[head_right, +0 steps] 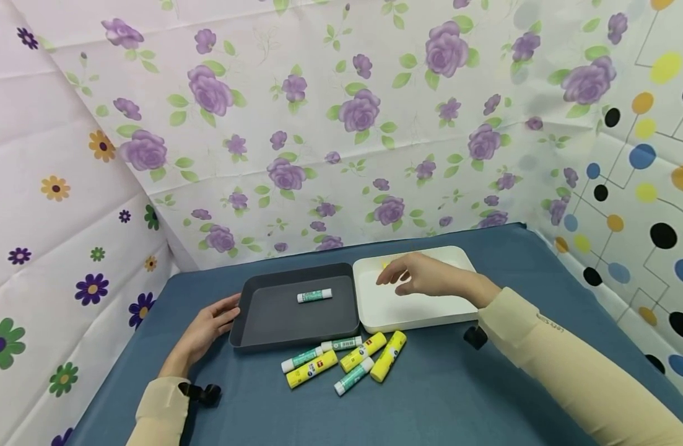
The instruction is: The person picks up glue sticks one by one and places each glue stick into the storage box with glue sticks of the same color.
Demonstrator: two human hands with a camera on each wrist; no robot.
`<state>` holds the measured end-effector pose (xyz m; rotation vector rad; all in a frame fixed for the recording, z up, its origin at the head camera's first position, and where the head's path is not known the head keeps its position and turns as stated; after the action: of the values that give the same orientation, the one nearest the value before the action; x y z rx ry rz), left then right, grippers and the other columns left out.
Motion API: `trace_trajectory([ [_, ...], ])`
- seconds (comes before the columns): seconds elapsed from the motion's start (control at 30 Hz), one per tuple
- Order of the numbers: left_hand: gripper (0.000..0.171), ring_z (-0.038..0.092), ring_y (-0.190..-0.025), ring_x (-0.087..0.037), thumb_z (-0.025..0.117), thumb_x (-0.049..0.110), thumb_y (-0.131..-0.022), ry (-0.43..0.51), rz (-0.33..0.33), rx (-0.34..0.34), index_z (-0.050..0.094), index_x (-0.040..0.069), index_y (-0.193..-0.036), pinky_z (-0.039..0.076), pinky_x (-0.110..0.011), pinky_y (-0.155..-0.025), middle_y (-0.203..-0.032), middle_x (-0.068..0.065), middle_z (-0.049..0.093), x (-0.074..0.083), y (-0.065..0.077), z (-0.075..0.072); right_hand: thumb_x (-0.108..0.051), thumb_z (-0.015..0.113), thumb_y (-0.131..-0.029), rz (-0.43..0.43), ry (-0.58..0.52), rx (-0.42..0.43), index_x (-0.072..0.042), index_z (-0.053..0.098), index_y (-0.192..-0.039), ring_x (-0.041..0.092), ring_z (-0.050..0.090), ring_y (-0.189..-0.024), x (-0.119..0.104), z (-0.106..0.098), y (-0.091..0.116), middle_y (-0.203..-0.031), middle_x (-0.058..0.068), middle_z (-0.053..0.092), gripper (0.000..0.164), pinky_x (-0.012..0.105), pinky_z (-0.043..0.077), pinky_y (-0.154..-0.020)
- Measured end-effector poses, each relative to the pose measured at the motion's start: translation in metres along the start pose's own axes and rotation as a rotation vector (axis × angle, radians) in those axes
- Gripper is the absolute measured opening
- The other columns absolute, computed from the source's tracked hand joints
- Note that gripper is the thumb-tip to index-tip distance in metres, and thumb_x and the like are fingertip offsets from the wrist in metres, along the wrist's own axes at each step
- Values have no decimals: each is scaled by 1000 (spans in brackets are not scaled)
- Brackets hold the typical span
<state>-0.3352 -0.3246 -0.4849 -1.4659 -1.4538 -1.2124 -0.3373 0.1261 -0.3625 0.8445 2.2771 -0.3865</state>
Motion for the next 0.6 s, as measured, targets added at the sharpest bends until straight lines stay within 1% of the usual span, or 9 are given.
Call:
trace_trajectory([
  [0.1,56,46,-141,-36,55,22,-111,1,-3,3,37,10,-162,45,-49,-116,-152,-21,45,1,0,0,0,71,-97,-5,-13,-14,-14,73,-130,40,63,-120,-6,7,5,-129,6,70,35,60,53,-102],
  [0.23,56,46,-141,-36,55,22,-111,0,-4,5,37,9,-162,45,-49,-115,-153,-21,45,1,0,2,1,72,-96,-12,2,-19,-16,74,-129,37,65,-118,-12,16,13,-128,1,70,37,57,55,-101],
  [0.33,56,46,-141,-36,55,22,-111,3,-3,5,37,9,-162,44,-50,-116,-153,-21,44,1,0,2,1,72,-96,-43,20,-22,-16,74,-128,33,67,-115,-18,22,19,-126,4,71,37,55,56,-100],
  [0.4,56,46,-141,-36,55,22,-111,5,-3,4,37,9,-162,44,-50,-116,-153,-21,45,2,0,2,0,72,-96,-60,24,-29,-17,74,-129,27,67,-115,-21,27,23,-126,5,72,36,53,56,-100],
  [0.5,56,45,-142,-36,55,22,-111,2,-2,1,37,10,-163,44,-50,-116,-153,-21,44,1,0,1,-1,72,-97,-77,20,-44,-17,74,-129,21,67,-116,-22,37,29,-127,5,72,36,50,57,-100],
  [0.57,57,45,-142,-37,55,23,-111,-3,4,0,36,10,-163,44,-49,-116,-154,-21,44,2,0,1,-2,72,-97,-70,3,-52,-17,73,-130,18,67,-116,-21,43,32,-127,3,72,37,48,57,-100],
  [0.6,57,45,-142,-37,55,23,-111,-7,8,-3,35,9,-163,45,-49,-116,-154,-22,43,2,1,1,-1,71,-97,-69,-5,-54,-16,73,-130,19,67,-116,-20,45,34,-128,3,72,37,48,57,-101],
])
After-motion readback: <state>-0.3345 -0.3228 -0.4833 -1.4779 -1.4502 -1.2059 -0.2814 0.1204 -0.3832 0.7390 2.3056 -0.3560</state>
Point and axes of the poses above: each hand's wrist, its own y-axis away from the middle knuckle, its own z-axis out of the palm, x = y × z, the point moved 8 cm from there along -y, towards the middle knuckle
